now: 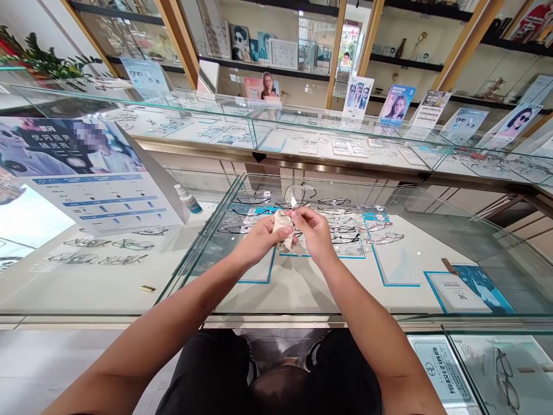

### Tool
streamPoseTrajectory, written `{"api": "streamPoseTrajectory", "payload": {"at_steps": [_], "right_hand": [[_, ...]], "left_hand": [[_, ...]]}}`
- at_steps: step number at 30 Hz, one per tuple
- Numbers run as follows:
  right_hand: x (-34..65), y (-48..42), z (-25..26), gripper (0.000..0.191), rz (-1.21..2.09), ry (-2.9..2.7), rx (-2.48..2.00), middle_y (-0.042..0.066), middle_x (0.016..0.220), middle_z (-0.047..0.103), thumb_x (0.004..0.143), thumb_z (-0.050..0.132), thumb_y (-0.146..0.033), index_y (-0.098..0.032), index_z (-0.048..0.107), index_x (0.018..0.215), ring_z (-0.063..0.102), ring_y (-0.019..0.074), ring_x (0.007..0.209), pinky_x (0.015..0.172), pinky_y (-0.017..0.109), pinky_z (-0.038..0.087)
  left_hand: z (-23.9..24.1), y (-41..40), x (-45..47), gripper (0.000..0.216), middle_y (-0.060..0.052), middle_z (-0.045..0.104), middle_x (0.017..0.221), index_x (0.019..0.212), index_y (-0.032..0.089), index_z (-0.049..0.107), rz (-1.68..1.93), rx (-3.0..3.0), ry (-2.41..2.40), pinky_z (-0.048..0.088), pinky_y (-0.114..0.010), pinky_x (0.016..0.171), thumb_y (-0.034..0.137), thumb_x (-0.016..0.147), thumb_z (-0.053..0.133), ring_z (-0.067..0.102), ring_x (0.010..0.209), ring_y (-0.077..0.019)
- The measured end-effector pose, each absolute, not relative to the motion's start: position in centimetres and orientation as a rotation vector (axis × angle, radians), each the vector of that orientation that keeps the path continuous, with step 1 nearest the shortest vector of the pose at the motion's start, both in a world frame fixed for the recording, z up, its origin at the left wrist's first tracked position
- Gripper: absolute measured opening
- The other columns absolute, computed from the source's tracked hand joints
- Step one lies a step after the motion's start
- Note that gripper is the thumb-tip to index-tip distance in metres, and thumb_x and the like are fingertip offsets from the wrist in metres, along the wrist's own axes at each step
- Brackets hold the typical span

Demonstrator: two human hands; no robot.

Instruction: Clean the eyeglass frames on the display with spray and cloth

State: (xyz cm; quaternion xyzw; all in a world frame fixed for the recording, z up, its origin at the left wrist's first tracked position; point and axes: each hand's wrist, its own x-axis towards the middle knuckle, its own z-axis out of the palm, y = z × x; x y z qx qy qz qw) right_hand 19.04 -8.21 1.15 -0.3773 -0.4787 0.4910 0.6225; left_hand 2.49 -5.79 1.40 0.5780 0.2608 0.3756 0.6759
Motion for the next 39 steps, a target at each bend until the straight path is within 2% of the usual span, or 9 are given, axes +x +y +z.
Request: {"api": "streamPoseTrajectory", "payload": {"at_steps": [3, 7, 14, 20, 24, 27, 31, 34, 39], "right_hand": [[19.0, -8.3, 1.1, 0.033, 1.066, -1.172, -0.856, 0.003, 0.098, 0.077, 0.086, 0.084, -0.058, -0.026, 0.08, 0.085, 0.062, 0.0175, 0.076, 0.073, 0.034, 0.054], [19.4, -8.3, 1.4, 0.027, 1.037, -1.166, -0.858, 0.004, 0.106, 0.081, 0.087, 0.083, -0.053, -0.028, 0.085, 0.098, 0.068, 0.0217, 0.094, 0.089, 0.036, 0.055], [19.7, -8.0, 1.3, 0.027, 1.007, -1.132, -0.907, 0.004, 0.107, 0.084, 0.09, 0.08, -0.052, -0.03, 0.086, 0.103, 0.069, 0.0209, 0.09, 0.085, 0.036, 0.054], [18.8, -8.2, 1.1, 0.027, 0.991, -1.198, -0.855, 0.004, 0.111, 0.081, 0.087, 0.085, -0.051, -0.03, 0.088, 0.103, 0.071, 0.0241, 0.104, 0.095, 0.04, 0.056], [19.0, -7.8, 0.7, 0.022, 0.993, -1.172, -0.831, 0.004, 0.101, 0.077, 0.085, 0.087, -0.049, -0.028, 0.088, 0.091, 0.069, 0.022, 0.093, 0.085, 0.038, 0.056], [19.3, -7.6, 0.6, 0.02, 1.018, -1.138, -0.815, 0.004, 0.1, 0.076, 0.086, 0.087, -0.048, -0.028, 0.087, 0.09, 0.067, 0.0213, 0.093, 0.083, 0.037, 0.055], [19.4, -7.6, 0.6, 0.023, 1.059, -1.1, -0.837, 0.004, 0.104, 0.077, 0.086, 0.086, -0.05, -0.027, 0.087, 0.092, 0.065, 0.0201, 0.089, 0.075, 0.035, 0.054], [19.2, -7.7, 0.6, 0.025, 1.08, -1.125, -0.824, 0.005, 0.105, 0.075, 0.085, 0.086, -0.051, -0.027, 0.086, 0.092, 0.064, 0.0205, 0.088, 0.071, 0.034, 0.053], [19.0, -8.0, 0.8, 0.022, 1.077, -1.171, -0.781, 0.004, 0.102, 0.072, 0.085, 0.087, -0.049, -0.027, 0.084, 0.083, 0.064, 0.0196, 0.087, 0.075, 0.034, 0.054]], "left_hand": [[1.5, -5.7, 2.7, 0.064, -0.003, 0.073, 0.068, 0.112, 0.015, 0.071, 0.891, 1.243, 0.642, 0.048, -0.023, 0.051, 0.068, 0.079, 0.086, 0.063, 0.052, -0.0139], [2.1, -4.8, 1.6, 0.064, -0.003, 0.067, 0.059, 0.086, 0.014, 0.071, 0.916, 1.194, 0.62, 0.047, -0.023, 0.049, 0.077, 0.082, 0.078, 0.06, 0.049, -0.0134], [2.9, -4.0, 0.4, 0.051, -0.002, 0.069, 0.072, 0.085, 0.014, 0.067, 1.005, 1.074, 0.495, 0.048, -0.021, 0.057, 0.053, 0.072, 0.097, 0.062, 0.062, -0.0108], [1.6, -5.0, 2.3, 0.057, 0.001, 0.066, 0.06, 0.084, 0.017, 0.062, 0.97, 1.203, 0.64, 0.042, -0.021, 0.049, 0.071, 0.08, 0.083, 0.053, 0.048, -0.0093], [1.2, -5.0, 2.2, 0.067, -0.004, 0.07, 0.063, 0.091, 0.016, 0.072, 0.877, 1.305, 0.656, 0.046, -0.026, 0.048, 0.082, 0.084, 0.07, 0.06, 0.049, -0.0147], [1.3, -4.7, 1.7, 0.066, -0.008, 0.076, 0.076, 0.094, 0.014, 0.076, 0.781, 1.341, 0.556, 0.051, -0.026, 0.055, 0.08, 0.085, 0.072, 0.068, 0.062, -0.0175], [1.3, -4.8, 1.5, 0.053, -0.008, 0.077, 0.089, 0.097, 0.014, 0.073, 0.743, 1.348, 0.503, 0.05, -0.023, 0.06, 0.063, 0.082, 0.085, 0.067, 0.068, -0.0138], [1.1, -5.1, 2.0, 0.053, -0.003, 0.075, 0.078, 0.1, 0.016, 0.068, 0.81, 1.327, 0.555, 0.048, -0.022, 0.057, 0.057, 0.077, 0.092, 0.064, 0.06, -0.0121], [0.8, -5.5, 2.9, 0.061, -0.001, 0.068, 0.06, 0.095, 0.017, 0.066, 0.922, 1.308, 0.628, 0.045, -0.023, 0.048, 0.076, 0.087, 0.073, 0.057, 0.047, -0.0124]]}}
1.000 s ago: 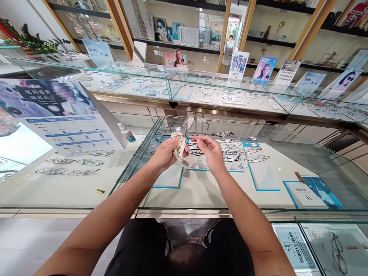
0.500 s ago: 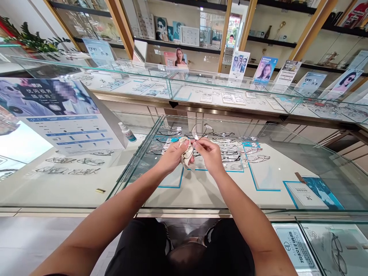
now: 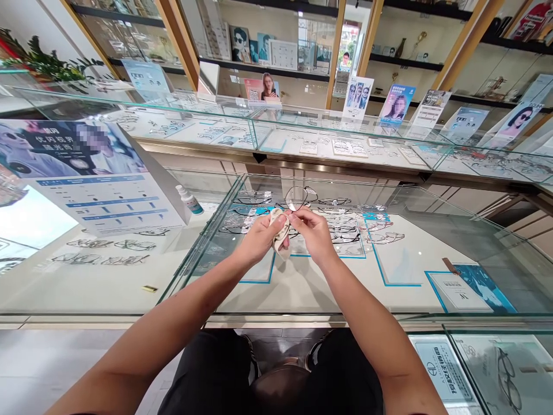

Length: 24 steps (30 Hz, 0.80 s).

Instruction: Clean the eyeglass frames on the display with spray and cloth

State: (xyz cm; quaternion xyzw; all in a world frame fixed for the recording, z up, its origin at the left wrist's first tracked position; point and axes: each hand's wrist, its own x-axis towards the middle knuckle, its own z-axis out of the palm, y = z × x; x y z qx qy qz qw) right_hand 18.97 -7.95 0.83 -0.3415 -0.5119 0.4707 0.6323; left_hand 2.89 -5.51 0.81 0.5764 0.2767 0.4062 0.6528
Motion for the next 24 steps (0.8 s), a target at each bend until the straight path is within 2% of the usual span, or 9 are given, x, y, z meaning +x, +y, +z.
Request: {"api": "streamPoseTrajectory", "payload": {"at_steps": [3, 6, 10, 14, 17, 20, 22, 24], "right_hand": [[19.0, -8.1, 1.2, 0.023, 1.118, -1.11, -0.808, 0.003, 0.103, 0.071, 0.082, 0.088, -0.05, -0.027, 0.083, 0.084, 0.055, 0.0144, 0.068, 0.059, 0.032, 0.048], [19.0, -8.1, 1.3, 0.024, 1.151, -1.033, -0.832, 0.002, 0.104, 0.073, 0.082, 0.087, -0.05, -0.027, 0.084, 0.088, 0.046, 0.0106, 0.059, 0.05, 0.029, 0.041], [18.7, -8.1, 1.0, 0.025, 1.163, -1.032, -0.82, 0.002, 0.104, 0.074, 0.084, 0.086, -0.05, -0.026, 0.083, 0.091, 0.047, 0.0101, 0.06, 0.05, 0.027, 0.042], [18.3, -8.2, 0.8, 0.026, 1.143, -1.088, -0.783, 0.003, 0.111, 0.075, 0.087, 0.084, -0.053, -0.027, 0.081, 0.092, 0.055, 0.0127, 0.062, 0.049, 0.029, 0.045], [18.4, -8.3, 0.8, 0.028, 1.101, -1.135, -0.807, 0.003, 0.111, 0.076, 0.086, 0.084, -0.055, -0.027, 0.08, 0.088, 0.06, 0.0152, 0.069, 0.057, 0.032, 0.052], [18.8, -8.2, 1.0, 0.029, 1.049, -1.123, -0.837, 0.005, 0.106, 0.077, 0.083, 0.087, -0.054, -0.026, 0.08, 0.085, 0.062, 0.0176, 0.077, 0.064, 0.032, 0.054], [19.1, -8.1, 1.1, 0.028, 1.064, -1.077, -0.85, 0.004, 0.106, 0.078, 0.083, 0.087, -0.052, -0.026, 0.081, 0.088, 0.06, 0.016, 0.072, 0.061, 0.031, 0.052], [19.1, -8.0, 1.1, 0.025, 1.106, -1.031, -0.84, 0.004, 0.108, 0.079, 0.084, 0.087, -0.05, -0.026, 0.081, 0.09, 0.058, 0.0136, 0.065, 0.057, 0.03, 0.049]], "left_hand": [[0.8, -5.4, 2.8, 0.066, -0.005, 0.074, 0.071, 0.1, 0.016, 0.07, 0.857, 1.273, 0.605, 0.05, -0.025, 0.053, 0.081, 0.086, 0.07, 0.065, 0.056, -0.0157], [1.0, -5.3, 2.4, 0.06, -0.008, 0.077, 0.085, 0.101, 0.015, 0.071, 0.792, 1.286, 0.519, 0.051, -0.024, 0.06, 0.071, 0.083, 0.081, 0.068, 0.067, -0.0152], [1.2, -5.7, 2.6, 0.058, -0.004, 0.075, 0.081, 0.103, 0.016, 0.068, 0.828, 1.299, 0.539, 0.047, -0.022, 0.058, 0.059, 0.074, 0.093, 0.065, 0.064, -0.0128], [1.3, -6.4, 3.3, 0.059, -0.001, 0.071, 0.066, 0.101, 0.017, 0.064, 0.954, 1.287, 0.646, 0.044, -0.022, 0.052, 0.066, 0.079, 0.086, 0.06, 0.052, -0.0123], [1.5, -6.5, 3.4, 0.061, 0.0, 0.067, 0.057, 0.094, 0.017, 0.065, 0.99, 1.295, 0.712, 0.041, -0.023, 0.047, 0.076, 0.084, 0.075, 0.054, 0.043, -0.0116], [1.6, -6.1, 2.9, 0.065, -0.004, 0.072, 0.066, 0.096, 0.016, 0.069, 0.911, 1.307, 0.645, 0.045, -0.024, 0.049, 0.08, 0.086, 0.07, 0.06, 0.049, -0.0133], [1.7, -5.7, 2.5, 0.062, -0.007, 0.078, 0.08, 0.101, 0.015, 0.071, 0.824, 1.332, 0.55, 0.05, -0.024, 0.056, 0.075, 0.086, 0.075, 0.067, 0.061, -0.0145], [1.6, -5.5, 2.4, 0.057, -0.007, 0.079, 0.086, 0.105, 0.016, 0.071, 0.798, 1.346, 0.522, 0.05, -0.023, 0.058, 0.067, 0.084, 0.082, 0.068, 0.065, -0.0137]]}}
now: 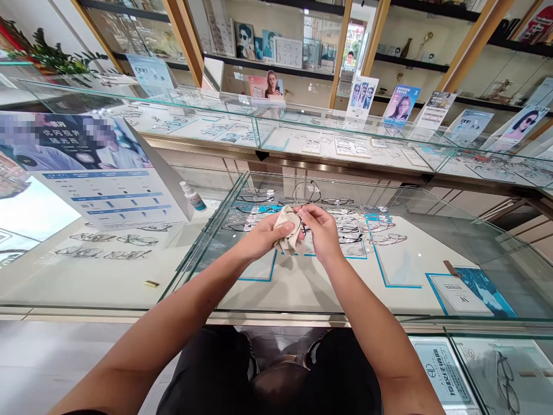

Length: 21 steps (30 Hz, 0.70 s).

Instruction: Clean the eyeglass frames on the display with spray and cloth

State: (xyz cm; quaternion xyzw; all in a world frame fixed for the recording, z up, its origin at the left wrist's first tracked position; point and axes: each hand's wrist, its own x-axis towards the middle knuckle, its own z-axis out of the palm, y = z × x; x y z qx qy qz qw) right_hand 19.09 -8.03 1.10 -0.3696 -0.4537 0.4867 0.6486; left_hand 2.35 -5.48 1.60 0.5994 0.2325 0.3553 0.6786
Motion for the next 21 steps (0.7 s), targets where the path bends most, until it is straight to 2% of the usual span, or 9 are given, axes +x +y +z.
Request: {"api": "streamPoseTrajectory", "payload": {"at_steps": [2, 6, 8, 11, 15, 18, 21], "right_hand": [[18.9, -8.1, 1.1, 0.023, 1.134, -1.027, -0.812, 0.003, 0.11, 0.079, 0.085, 0.086, -0.048, -0.026, 0.08, 0.089, 0.057, 0.0126, 0.061, 0.057, 0.031, 0.049], [18.1, -8.3, 1.1, 0.022, 1.08, -1.08, -0.795, 0.002, 0.1, 0.078, 0.083, 0.087, -0.047, -0.026, 0.081, 0.084, 0.062, 0.0158, 0.072, 0.07, 0.033, 0.055], [18.1, -8.5, 1.4, 0.023, 1.068, -1.079, -0.821, 0.002, 0.097, 0.078, 0.081, 0.088, -0.048, -0.026, 0.08, 0.084, 0.062, 0.0173, 0.076, 0.067, 0.033, 0.053], [18.9, -8.6, 2.2, 0.027, 1.075, -0.996, -0.85, 0.004, 0.102, 0.08, 0.079, 0.089, -0.05, -0.026, 0.078, 0.084, 0.061, 0.0177, 0.075, 0.058, 0.031, 0.047], [21.4, -8.1, 3.4, 0.026, 0.961, -0.834, -0.768, 0.005, 0.102, 0.081, 0.075, 0.091, -0.046, -0.025, 0.076, 0.082, 0.062, 0.0167, 0.079, 0.071, 0.032, 0.052], [23.0, -7.7, 3.9, 0.023, 0.908, -0.812, -0.751, 0.005, 0.104, 0.079, 0.079, 0.088, -0.045, -0.026, 0.076, 0.085, 0.062, 0.0174, 0.081, 0.073, 0.034, 0.053], [23.5, -7.7, 3.9, 0.023, 0.908, -0.817, -0.752, 0.005, 0.105, 0.078, 0.08, 0.087, -0.045, -0.027, 0.074, 0.086, 0.063, 0.0181, 0.082, 0.073, 0.034, 0.053]], "left_hand": [[1.5, -5.5, 2.5, 0.057, -0.003, 0.076, 0.078, 0.11, 0.016, 0.07, 0.844, 1.329, 0.574, 0.048, -0.022, 0.054, 0.064, 0.083, 0.085, 0.064, 0.058, -0.0123], [1.4, -6.1, 3.1, 0.064, 0.0, 0.068, 0.061, 0.11, 0.015, 0.07, 0.974, 1.292, 0.701, 0.042, -0.023, 0.046, 0.075, 0.087, 0.074, 0.055, 0.045, -0.0118], [1.4, -6.2, 3.4, 0.066, -0.002, 0.07, 0.062, 0.105, 0.015, 0.072, 0.977, 1.292, 0.701, 0.045, -0.024, 0.048, 0.079, 0.088, 0.069, 0.059, 0.047, -0.0136], [1.1, -5.9, 3.4, 0.066, -0.005, 0.075, 0.071, 0.097, 0.015, 0.073, 0.971, 1.283, 0.618, 0.055, -0.028, 0.062, 0.08, 0.09, 0.066, 0.071, 0.064, -0.0184], [1.0, -4.6, 2.7, 0.064, -0.007, 0.077, 0.081, 0.094, 0.016, 0.074, 1.122, 1.214, 0.624, 0.057, -0.03, 0.07, 0.079, 0.091, 0.065, 0.075, 0.08, -0.0216], [1.6, -4.0, 1.9, 0.064, -0.007, 0.076, 0.078, 0.093, 0.017, 0.073, 1.166, 1.2, 0.682, 0.055, -0.028, 0.067, 0.08, 0.088, 0.067, 0.072, 0.075, -0.0201], [2.1, -4.3, 1.4, 0.064, -0.006, 0.073, 0.072, 0.084, 0.017, 0.071, 1.047, 1.25, 0.684, 0.051, -0.027, 0.06, 0.081, 0.086, 0.069, 0.065, 0.063, -0.0168]]}}
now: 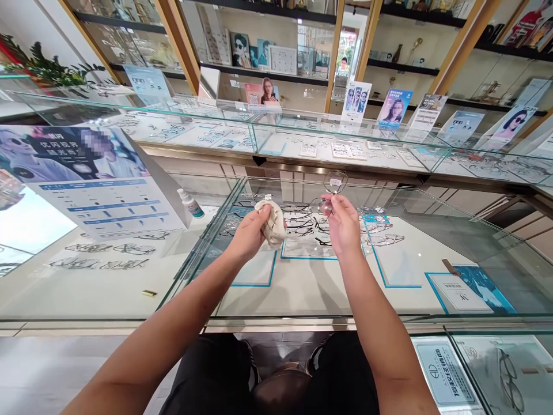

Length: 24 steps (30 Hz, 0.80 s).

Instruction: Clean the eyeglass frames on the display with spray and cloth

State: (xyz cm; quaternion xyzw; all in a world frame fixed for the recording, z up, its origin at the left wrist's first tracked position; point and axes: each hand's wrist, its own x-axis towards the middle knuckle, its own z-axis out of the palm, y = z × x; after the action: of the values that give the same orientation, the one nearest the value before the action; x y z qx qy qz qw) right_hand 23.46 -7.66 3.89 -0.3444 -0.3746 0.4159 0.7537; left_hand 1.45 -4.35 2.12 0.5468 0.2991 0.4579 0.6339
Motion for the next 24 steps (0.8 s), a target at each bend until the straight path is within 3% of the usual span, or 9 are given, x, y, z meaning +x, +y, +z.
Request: {"api": "streamPoseTrajectory", "payload": {"at_steps": [5, 11, 16, 21, 24], "right_hand": [[23.0, -7.8, 3.7, 0.023, 0.931, -0.842, -0.747, 0.005, 0.106, 0.08, 0.081, 0.086, -0.045, -0.026, 0.073, 0.086, 0.064, 0.0183, 0.083, 0.075, 0.034, 0.052], [22.7, -7.8, 3.5, 0.025, 0.824, -0.934, -0.836, 0.005, 0.101, 0.079, 0.084, 0.082, -0.049, -0.026, 0.072, 0.086, 0.064, 0.0199, 0.087, 0.082, 0.036, 0.051], [22.0, -7.8, 2.9, 0.027, 0.624, -1.1, -0.916, 0.003, 0.091, 0.068, 0.089, 0.08, -0.051, -0.026, 0.071, 0.085, 0.063, 0.0209, 0.091, 0.085, 0.035, 0.05], [20.5, -8.4, 2.3, 0.026, 0.39, -1.253, -0.987, 0.002, 0.089, 0.061, 0.098, 0.073, -0.049, -0.026, 0.069, 0.086, 0.057, 0.0203, 0.086, 0.081, 0.036, 0.047], [19.8, -8.7, 2.2, 0.024, 0.272, -1.275, -1.025, 0.003, 0.088, 0.061, 0.1, 0.07, -0.045, -0.026, 0.068, 0.086, 0.056, 0.0218, 0.087, 0.082, 0.037, 0.046]], "left_hand": [[1.4, -5.4, 1.9, 0.057, -0.004, 0.072, 0.081, 0.091, 0.018, 0.071, 0.953, 1.259, 0.649, 0.051, -0.026, 0.065, 0.075, 0.088, 0.071, 0.063, 0.07, -0.0156], [0.9, -4.8, 2.0, 0.034, -0.004, 0.075, 0.106, 0.109, 0.02, 0.071, 1.136, 1.107, 0.716, 0.054, -0.029, 0.086, 0.043, 0.085, 0.076, 0.068, 0.098, -0.0198], [1.5, -5.7, 2.4, 0.039, -0.009, 0.076, 0.114, 0.112, 0.019, 0.075, 1.24, 1.463, 0.674, 0.052, -0.034, 0.1, 0.055, 0.095, 0.072, 0.067, 0.111, -0.0244], [0.9, -7.4, 3.3, 0.042, -0.006, 0.074, 0.094, 0.104, 0.019, 0.077, 1.107, 1.714, 0.672, 0.052, -0.033, 0.088, 0.059, 0.102, 0.062, 0.063, 0.088, -0.0211], [0.6, -8.0, 3.7, 0.038, -0.006, 0.075, 0.099, 0.111, 0.021, 0.078, 1.062, 1.748, 0.641, 0.052, -0.035, 0.096, 0.053, 0.103, 0.061, 0.064, 0.092, -0.0219]]}}
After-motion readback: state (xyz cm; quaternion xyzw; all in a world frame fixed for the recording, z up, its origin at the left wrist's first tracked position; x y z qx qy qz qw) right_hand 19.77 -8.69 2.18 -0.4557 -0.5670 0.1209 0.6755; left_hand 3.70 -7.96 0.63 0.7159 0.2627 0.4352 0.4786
